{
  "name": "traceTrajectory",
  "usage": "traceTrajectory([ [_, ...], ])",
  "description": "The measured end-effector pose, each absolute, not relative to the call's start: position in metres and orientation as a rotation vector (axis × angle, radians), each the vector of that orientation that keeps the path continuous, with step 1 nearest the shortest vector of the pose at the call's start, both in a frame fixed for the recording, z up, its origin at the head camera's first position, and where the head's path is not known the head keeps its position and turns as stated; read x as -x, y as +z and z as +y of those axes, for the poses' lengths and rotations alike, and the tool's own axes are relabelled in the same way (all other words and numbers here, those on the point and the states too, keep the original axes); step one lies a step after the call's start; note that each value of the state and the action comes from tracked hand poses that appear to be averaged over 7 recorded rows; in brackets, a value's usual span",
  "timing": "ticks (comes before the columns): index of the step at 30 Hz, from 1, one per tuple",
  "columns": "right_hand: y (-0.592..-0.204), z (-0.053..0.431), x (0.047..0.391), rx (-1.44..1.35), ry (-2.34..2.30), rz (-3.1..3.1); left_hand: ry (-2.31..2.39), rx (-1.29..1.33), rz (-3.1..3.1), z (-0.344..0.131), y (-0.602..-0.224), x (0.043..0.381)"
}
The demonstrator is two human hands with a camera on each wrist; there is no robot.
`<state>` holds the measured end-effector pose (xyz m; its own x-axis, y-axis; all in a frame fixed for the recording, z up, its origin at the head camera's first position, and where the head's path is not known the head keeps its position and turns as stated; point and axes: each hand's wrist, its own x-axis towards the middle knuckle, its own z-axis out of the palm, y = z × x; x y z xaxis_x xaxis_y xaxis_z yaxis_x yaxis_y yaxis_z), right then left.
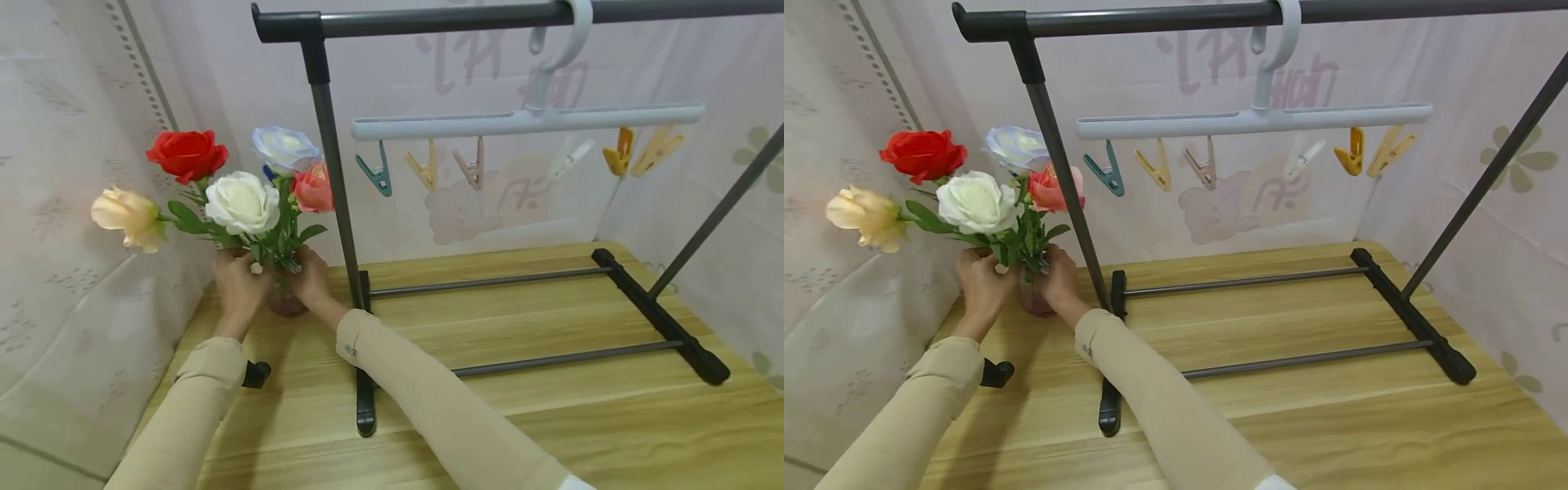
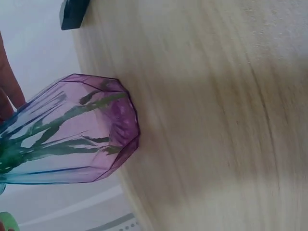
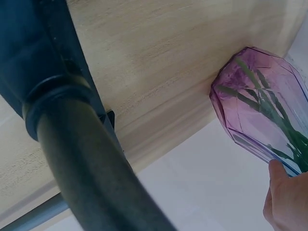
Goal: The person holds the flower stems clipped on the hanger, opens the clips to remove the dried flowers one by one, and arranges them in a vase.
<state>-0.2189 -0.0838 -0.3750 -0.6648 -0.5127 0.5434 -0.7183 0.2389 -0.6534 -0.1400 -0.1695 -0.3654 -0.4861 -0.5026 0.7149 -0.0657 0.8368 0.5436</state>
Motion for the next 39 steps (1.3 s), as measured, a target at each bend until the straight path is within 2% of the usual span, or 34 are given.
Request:
traceTrajectory([
  [7, -0.374, -0.083, 0.218, -1.136, 1.401, -2.384, -0.468, -0.434, -2.017, -0.170, -0.370, 0.142],
  [17, -0.376, -0.083, 0.219, -1.156, 1.389, -2.315, -0.782, -0.623, -1.961, -0.166, -0.368, 0.135],
  [27, -0.377, -0.081, 0.211, -1.131, 1.402, -2.350, -0.728, -0.315, -1.839, -0.165, -0.392, 0.139],
  [39, -0.385, -0.072, 0.197, -1.286, 1.346, -2.443, -0.879, -0.547, -1.733, -0.151, -0.395, 0.139],
])
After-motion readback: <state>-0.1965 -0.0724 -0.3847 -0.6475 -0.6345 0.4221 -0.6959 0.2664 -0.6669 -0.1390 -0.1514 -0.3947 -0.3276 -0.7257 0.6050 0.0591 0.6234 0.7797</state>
